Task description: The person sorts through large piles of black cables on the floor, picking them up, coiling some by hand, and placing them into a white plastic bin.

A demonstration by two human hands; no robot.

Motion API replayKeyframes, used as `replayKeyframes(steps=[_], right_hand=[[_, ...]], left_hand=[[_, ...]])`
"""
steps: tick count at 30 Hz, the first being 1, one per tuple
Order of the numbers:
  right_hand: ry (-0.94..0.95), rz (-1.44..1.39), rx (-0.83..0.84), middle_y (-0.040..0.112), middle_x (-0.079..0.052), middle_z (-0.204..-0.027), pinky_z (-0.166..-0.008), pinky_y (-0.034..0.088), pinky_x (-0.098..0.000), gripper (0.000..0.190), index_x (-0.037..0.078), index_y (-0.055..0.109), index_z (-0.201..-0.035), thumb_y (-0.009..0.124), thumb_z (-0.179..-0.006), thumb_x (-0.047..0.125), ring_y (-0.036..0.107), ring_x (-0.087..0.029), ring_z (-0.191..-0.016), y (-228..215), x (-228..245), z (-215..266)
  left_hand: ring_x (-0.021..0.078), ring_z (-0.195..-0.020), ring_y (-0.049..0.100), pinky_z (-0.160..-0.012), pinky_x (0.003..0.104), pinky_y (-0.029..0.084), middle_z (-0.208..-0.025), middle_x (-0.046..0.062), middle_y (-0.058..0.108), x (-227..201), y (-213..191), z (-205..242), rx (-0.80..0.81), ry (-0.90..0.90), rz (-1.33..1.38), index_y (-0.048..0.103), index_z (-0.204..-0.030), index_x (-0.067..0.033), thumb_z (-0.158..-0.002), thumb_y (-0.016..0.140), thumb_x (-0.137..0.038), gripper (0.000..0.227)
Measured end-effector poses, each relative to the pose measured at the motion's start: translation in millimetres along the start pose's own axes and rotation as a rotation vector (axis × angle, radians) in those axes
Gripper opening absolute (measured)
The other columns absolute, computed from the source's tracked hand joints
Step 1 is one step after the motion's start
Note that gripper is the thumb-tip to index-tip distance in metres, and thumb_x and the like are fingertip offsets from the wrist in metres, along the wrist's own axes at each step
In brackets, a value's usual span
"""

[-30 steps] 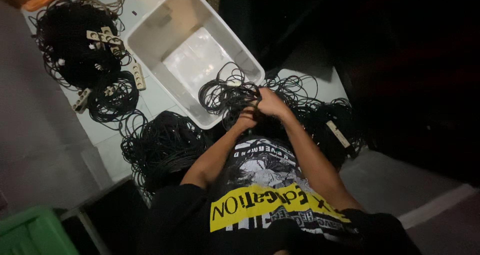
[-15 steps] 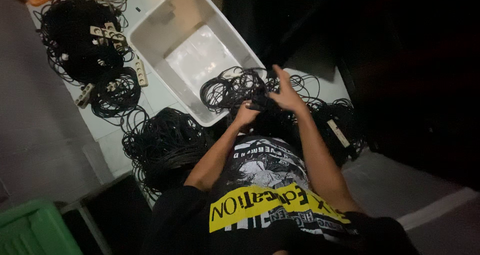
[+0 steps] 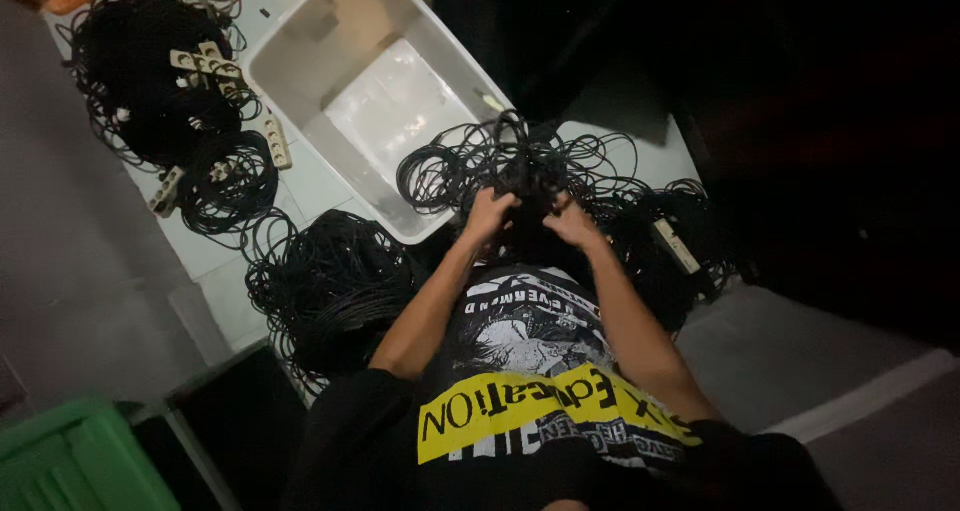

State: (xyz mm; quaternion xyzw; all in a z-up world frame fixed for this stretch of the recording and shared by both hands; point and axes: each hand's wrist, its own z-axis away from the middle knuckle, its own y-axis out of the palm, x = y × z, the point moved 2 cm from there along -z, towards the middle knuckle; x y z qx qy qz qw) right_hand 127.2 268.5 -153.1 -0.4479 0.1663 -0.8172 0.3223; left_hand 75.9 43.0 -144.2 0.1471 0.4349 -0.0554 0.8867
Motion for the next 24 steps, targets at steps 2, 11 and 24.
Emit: replayKeyframes(steps=[2,11,24], right_hand=[[-0.058,-0.232,0.155,0.061,-0.011,-0.128,-0.088,0.050,-0.0442,0.090,0.008,0.038,-0.155,0.079,-0.076,0.024,0.061,-0.029,-0.097,-3.3,12.9,5.6],[-0.212,-0.069,-0.333,0.057,-0.027,-0.126,-0.097,0.046,-0.0471,0.089,-0.003,0.047,-0.139,0.089,-0.064,0.020,0.056,-0.042,-0.116,16.8,75.5,16.7],[-0.235,-0.196,-0.419,0.074,-0.022,-0.097,-0.078,0.056,-0.0408,0.040,-0.001,0.069,-0.116,0.070,-0.078,0.009,0.074,-0.037,-0.090,5.7,49.1,33.5]], left_hand=[[0.0170,-0.057,0.058,-0.046,0.031,0.044,-0.074,0.007,0.067,-0.8,-1.0,-3.6,-0.014,0.004,0.146,0.069,-0.086,0.0017,-0.088,0.067,-0.015,0.017],[0.0119,-0.056,0.052,-0.045,0.028,0.039,-0.076,0.004,0.060,-16.4,14.7,22.7,0.099,0.061,0.337,0.063,-0.084,-0.0012,-0.092,0.063,-0.015,0.016],[0.0131,-0.053,0.056,-0.046,0.028,0.043,-0.073,0.003,0.068,-64.8,11.8,29.4,0.133,0.154,0.170,0.072,-0.087,0.0001,-0.091,0.069,-0.017,0.018]])
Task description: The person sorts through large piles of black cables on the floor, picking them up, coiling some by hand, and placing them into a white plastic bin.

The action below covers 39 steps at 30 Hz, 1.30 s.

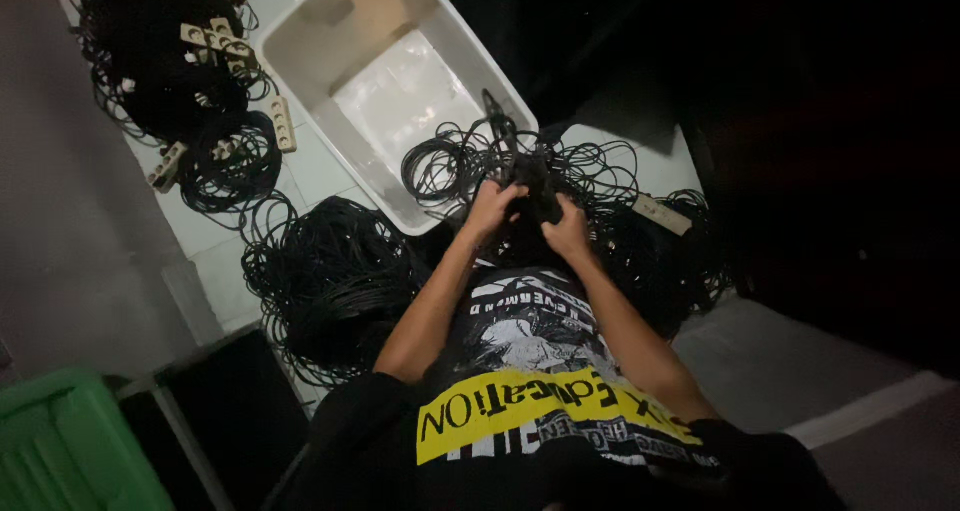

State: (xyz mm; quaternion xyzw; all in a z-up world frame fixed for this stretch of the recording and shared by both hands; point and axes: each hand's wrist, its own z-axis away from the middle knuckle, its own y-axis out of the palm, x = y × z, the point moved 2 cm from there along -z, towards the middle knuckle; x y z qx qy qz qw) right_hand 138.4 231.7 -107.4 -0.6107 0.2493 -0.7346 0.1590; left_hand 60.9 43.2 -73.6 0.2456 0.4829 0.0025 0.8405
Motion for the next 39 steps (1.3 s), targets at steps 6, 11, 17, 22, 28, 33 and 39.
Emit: replayKeyframes(steps=[6,11,17,22,28,33,39], right_hand=[[0.154,-0.081,0.018,0.075,-0.016,-0.088,-0.072,0.054,-0.0373,0.028,0.000,0.073,-0.109,0.074,-0.083,0.009,0.070,-0.024,-0.077,-21.9,11.5,4.4],[0.032,-0.217,-0.045,0.076,-0.011,-0.090,-0.074,0.055,-0.0332,0.022,-0.001,0.073,-0.105,0.073,-0.087,0.012,0.070,-0.017,-0.079,-36.6,32.2,4.4],[0.044,-0.215,-0.132,0.067,-0.005,-0.078,-0.067,0.048,-0.0315,0.023,-0.002,0.071,-0.097,0.076,-0.096,0.020,0.058,-0.013,-0.072,-55.7,53.3,2.7],[0.105,-0.275,-0.122,0.062,-0.001,-0.074,-0.064,0.044,-0.0302,0.027,-0.003,0.068,-0.091,0.075,-0.097,0.022,0.052,-0.011,-0.068,-74.2,84.3,3.6],[0.085,-0.286,-0.093,0.064,0.001,-0.075,-0.063,0.045,-0.0292,0.024,-0.002,0.070,-0.092,0.072,-0.096,0.022,0.054,-0.010,-0.068,-96.8,126.8,10.9],[0.154,-0.091,-0.021,0.061,-0.003,-0.067,-0.056,0.042,-0.0332,0.026,-0.001,0.069,-0.087,0.074,-0.093,0.024,0.053,-0.014,-0.059,-122.3,154.6,18.3],[-0.192,-0.214,0.023,0.070,-0.001,-0.078,-0.061,0.048,-0.0316,0.027,0.000,0.070,-0.088,0.073,-0.096,0.026,0.062,-0.011,-0.067,-141.3,181.2,8.8]], left_hand=[[0.0098,-0.067,0.064,-0.062,0.027,0.052,-0.078,-0.002,0.073,-29.4,5.6,2.1,-0.081,0.001,-0.264,0.076,-0.094,-0.0026,-0.088,0.078,-0.035,0.033],[0.0125,-0.070,0.059,-0.066,0.030,0.049,-0.082,0.005,0.069,9.4,-14.1,-19.6,-0.166,0.120,-0.455,0.074,-0.105,-0.0022,-0.098,0.067,-0.043,0.042],[0.0205,-0.099,0.069,-0.088,0.036,0.058,-0.112,0.015,0.071,88.9,-65.2,-5.1,-0.442,0.229,-0.493,0.068,-0.121,-0.0020,-0.095,0.068,-0.035,0.042],[0.0363,-0.122,0.062,-0.105,0.043,0.049,-0.129,0.024,0.065,102.7,-75.5,0.8,-0.128,0.104,-0.835,0.050,-0.138,0.0042,-0.055,0.097,-0.028,0.100],[0.0379,-0.123,0.058,-0.104,0.042,0.046,-0.131,0.027,0.060,90.5,-24.3,26.4,-0.156,0.041,-0.725,0.031,-0.145,0.0062,-0.049,0.101,-0.031,0.125],[0.0350,-0.117,0.069,-0.102,0.040,0.053,-0.125,0.022,0.071,76.9,-10.7,27.2,-0.063,-0.096,-0.783,0.052,-0.139,-0.0006,-0.071,0.089,-0.026,0.082],[0.0319,-0.108,0.068,-0.096,0.040,0.052,-0.119,0.021,0.069,71.9,-19.0,25.6,-0.039,0.237,-0.648,0.052,-0.136,0.0033,-0.068,0.087,-0.016,0.079]])
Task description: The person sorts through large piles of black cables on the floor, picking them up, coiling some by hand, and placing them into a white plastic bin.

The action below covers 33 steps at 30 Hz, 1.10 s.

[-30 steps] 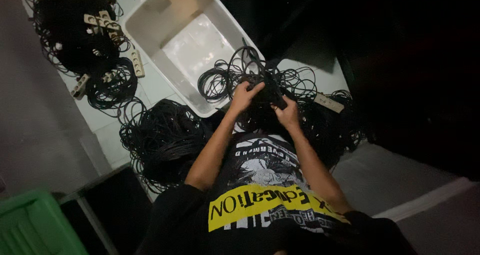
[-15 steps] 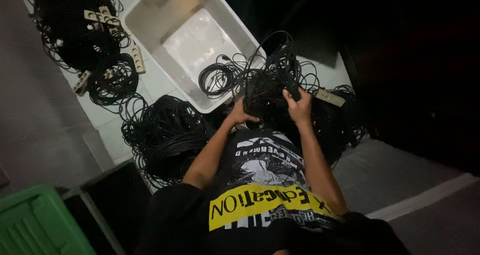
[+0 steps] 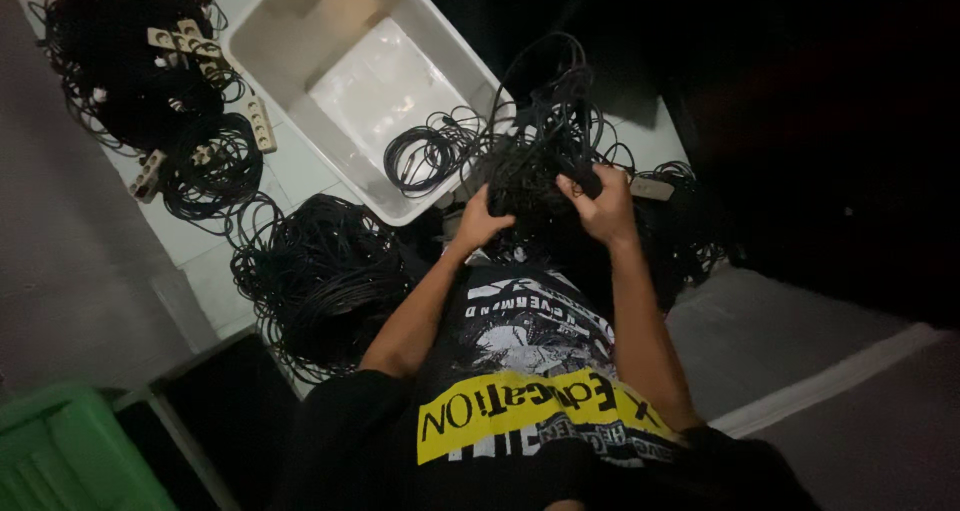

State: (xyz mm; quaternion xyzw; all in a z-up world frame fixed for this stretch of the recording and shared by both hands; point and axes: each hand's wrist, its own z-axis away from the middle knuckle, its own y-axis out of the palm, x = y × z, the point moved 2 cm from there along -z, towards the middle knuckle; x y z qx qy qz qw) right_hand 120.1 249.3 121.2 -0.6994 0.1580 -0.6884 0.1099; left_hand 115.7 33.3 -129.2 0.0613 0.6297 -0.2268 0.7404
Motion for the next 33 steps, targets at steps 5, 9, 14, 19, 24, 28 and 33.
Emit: replayKeyframes(steps=[5,9,14,19,24,28,33], right_hand=[[0.211,0.137,0.068,0.058,-0.001,-0.061,-0.052,0.038,-0.0322,0.042,0.000,0.064,-0.073,0.075,-0.095,0.033,0.050,-0.013,-0.055,-3.8,2.8,-14.9],[0.201,0.087,0.077,0.055,0.004,-0.060,-0.050,0.036,-0.0300,0.045,0.002,0.064,-0.074,0.075,-0.094,0.041,0.047,-0.009,-0.055,-6.5,19.4,-25.6],[0.062,0.132,0.160,0.047,0.006,-0.060,-0.051,0.031,-0.0315,0.047,0.003,0.060,-0.072,0.076,-0.097,0.039,0.042,-0.008,-0.056,-5.2,41.6,-47.8],[0.166,0.123,0.229,0.052,0.005,-0.062,-0.052,0.033,-0.0314,0.044,0.001,0.062,-0.073,0.077,-0.094,0.037,0.044,-0.008,-0.058,10.0,45.1,-56.5],[0.188,0.036,0.323,0.065,0.006,-0.070,-0.057,0.046,-0.0265,0.036,0.003,0.073,-0.085,0.081,-0.088,0.039,0.056,-0.005,-0.064,33.6,30.9,-60.7],[0.210,0.083,0.414,0.064,0.000,-0.069,-0.057,0.046,-0.0298,0.040,0.001,0.073,-0.087,0.080,-0.090,0.040,0.055,-0.007,-0.064,54.9,14.9,-72.7],[0.265,0.146,0.487,0.072,-0.001,-0.072,-0.061,0.049,-0.0304,0.039,0.002,0.076,-0.093,0.075,-0.090,0.042,0.059,-0.008,-0.066,78.0,11.8,-96.5]], left_hand=[[0.0214,-0.104,0.068,-0.095,0.035,0.053,-0.114,0.011,0.073,-9.2,-15.6,-8.0,-0.165,0.004,0.271,0.062,-0.131,0.0015,-0.079,0.077,-0.013,0.056],[0.0176,-0.098,0.066,-0.092,0.034,0.053,-0.109,0.008,0.073,-33.9,-40.1,-13.8,-0.243,0.071,0.402,0.065,-0.123,0.0018,-0.079,0.076,-0.011,0.046],[0.0162,-0.084,0.063,-0.079,0.033,0.054,-0.095,0.004,0.069,-65.1,-57.2,-14.5,-0.315,0.104,0.349,0.065,-0.109,0.0008,-0.078,0.072,-0.015,0.035],[0.0163,-0.080,0.063,-0.077,0.032,0.054,-0.089,0.003,0.069,-69.4,-57.1,-17.1,-0.359,0.097,0.451,0.067,-0.101,0.0007,-0.080,0.072,-0.018,0.029],[0.0142,-0.080,0.060,-0.074,0.032,0.051,-0.089,0.001,0.066,-67.7,-57.0,-3.6,-0.417,0.081,0.574,0.065,-0.102,-0.0007,-0.080,0.070,-0.018,0.028],[0.0127,-0.077,0.058,-0.071,0.030,0.050,-0.086,0.000,0.064,-53.0,-52.9,-0.2,-0.462,0.090,0.695,0.063,-0.099,-0.0029,-0.082,0.069,-0.017,0.023],[0.0118,-0.073,0.060,-0.067,0.029,0.050,-0.083,0.001,0.065,-41.0,-69.2,-14.0,-0.490,0.084,0.677,0.065,-0.097,-0.0037,-0.084,0.068,-0.016,0.018]])
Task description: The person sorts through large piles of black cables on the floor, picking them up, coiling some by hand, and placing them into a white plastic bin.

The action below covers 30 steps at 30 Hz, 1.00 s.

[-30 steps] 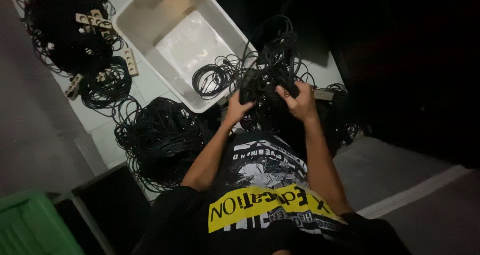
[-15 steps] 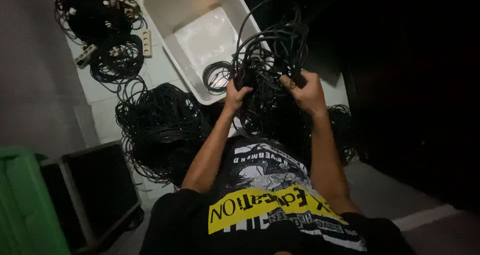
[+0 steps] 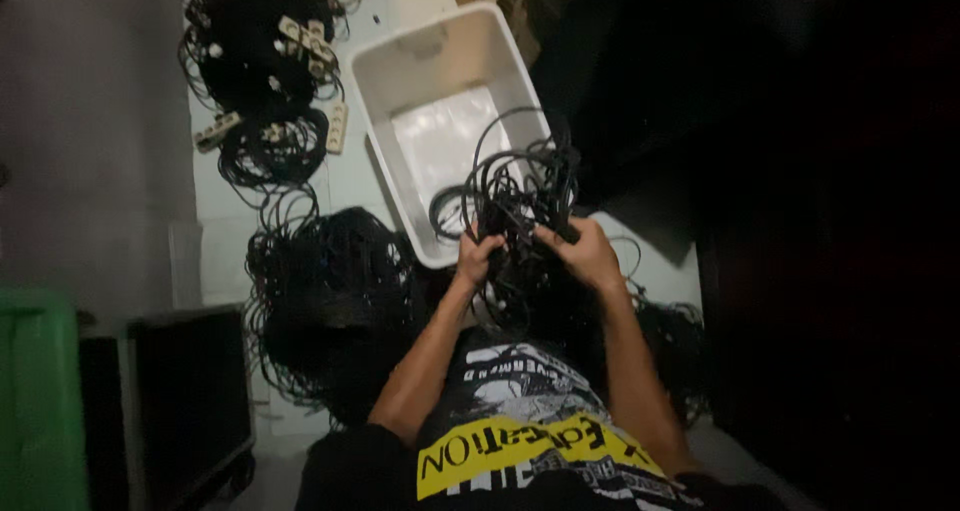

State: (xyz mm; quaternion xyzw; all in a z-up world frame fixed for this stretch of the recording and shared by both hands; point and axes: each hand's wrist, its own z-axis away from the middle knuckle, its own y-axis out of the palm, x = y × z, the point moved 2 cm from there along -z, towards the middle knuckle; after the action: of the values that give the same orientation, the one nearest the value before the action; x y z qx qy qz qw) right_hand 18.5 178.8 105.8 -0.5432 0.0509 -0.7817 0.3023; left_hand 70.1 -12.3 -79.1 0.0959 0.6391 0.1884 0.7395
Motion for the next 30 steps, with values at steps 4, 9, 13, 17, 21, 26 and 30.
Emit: replayKeyframes(steps=[4,9,13,17,21,26,30], right_hand=[[0.045,0.003,0.043,0.075,-0.001,-0.076,-0.065,0.052,-0.0296,0.041,0.003,0.077,-0.094,0.075,-0.087,0.043,0.064,-0.008,-0.068,4.6,-6.0,-33.1],[0.083,-0.069,0.087,0.075,-0.005,-0.075,-0.066,0.052,-0.0316,0.050,-0.001,0.079,-0.091,0.070,-0.090,0.047,0.063,-0.011,-0.068,23.4,-51.1,-88.3],[0.165,0.147,0.075,0.067,-0.010,-0.069,-0.065,0.050,-0.0345,0.066,-0.006,0.073,-0.086,0.060,-0.097,0.057,0.059,-0.015,-0.066,32.6,-78.4,-123.4],[0.309,0.096,0.105,0.069,-0.009,-0.068,-0.066,0.052,-0.0384,0.066,-0.003,0.073,-0.090,0.055,-0.093,0.060,0.065,-0.020,-0.065,47.0,-78.4,-142.3],[0.401,0.185,0.169,0.072,-0.012,-0.074,-0.073,0.054,-0.0396,0.068,-0.003,0.075,-0.094,0.055,-0.093,0.063,0.068,-0.022,-0.072,61.8,-79.4,-170.0],[0.288,0.121,0.205,0.079,-0.017,-0.090,-0.084,0.056,-0.0398,0.070,-0.004,0.075,-0.103,0.059,-0.090,0.063,0.075,-0.026,-0.088,92.7,-88.8,-207.6],[0.369,0.226,0.196,0.074,-0.023,-0.115,-0.093,0.056,-0.0451,0.076,-0.003,0.068,-0.122,0.059,-0.089,0.065,0.073,-0.034,-0.106,116.8,-93.1,-230.0]], left_hand=[[0.0148,-0.065,0.062,-0.062,0.030,0.051,-0.077,0.005,0.066,-5.1,-5.4,-22.6,-0.014,-0.088,0.106,0.064,-0.096,-0.0013,-0.084,0.066,-0.013,0.017],[0.0146,-0.066,0.062,-0.063,0.030,0.052,-0.079,0.005,0.067,7.4,-17.1,-42.5,-0.042,-0.076,0.223,0.064,-0.098,0.0008,-0.084,0.066,-0.009,0.017],[0.0143,-0.064,0.060,-0.061,0.030,0.051,-0.075,0.005,0.065,24.0,-34.2,-60.0,-0.133,-0.139,0.149,0.062,-0.102,-0.0025,-0.086,0.064,-0.009,0.017],[0.0175,-0.069,0.067,-0.066,0.032,0.055,-0.078,0.007,0.070,47.7,-49.6,-67.8,-0.262,-0.287,0.238,0.064,-0.099,0.0007,-0.087,0.064,-0.009,0.016],[0.0210,-0.074,0.067,-0.069,0.035,0.056,-0.081,0.009,0.069,67.7,-63.6,-70.3,-0.358,-0.341,0.176,0.063,-0.103,0.0022,-0.088,0.067,-0.013,0.022],[0.0219,-0.105,0.066,-0.093,0.032,0.050,-0.115,0.009,0.070,93.6,-101.0,-73.1,-0.448,-0.270,0.032,0.061,-0.129,-0.0004,-0.090,0.064,-0.020,0.043],[0.0243,-0.114,0.065,-0.098,0.037,0.051,-0.125,0.015,0.069,139.6,-137.8,-66.1,-0.523,-0.514,0.178,0.050,-0.141,-0.0052,-0.095,0.061,-0.028,0.053]])
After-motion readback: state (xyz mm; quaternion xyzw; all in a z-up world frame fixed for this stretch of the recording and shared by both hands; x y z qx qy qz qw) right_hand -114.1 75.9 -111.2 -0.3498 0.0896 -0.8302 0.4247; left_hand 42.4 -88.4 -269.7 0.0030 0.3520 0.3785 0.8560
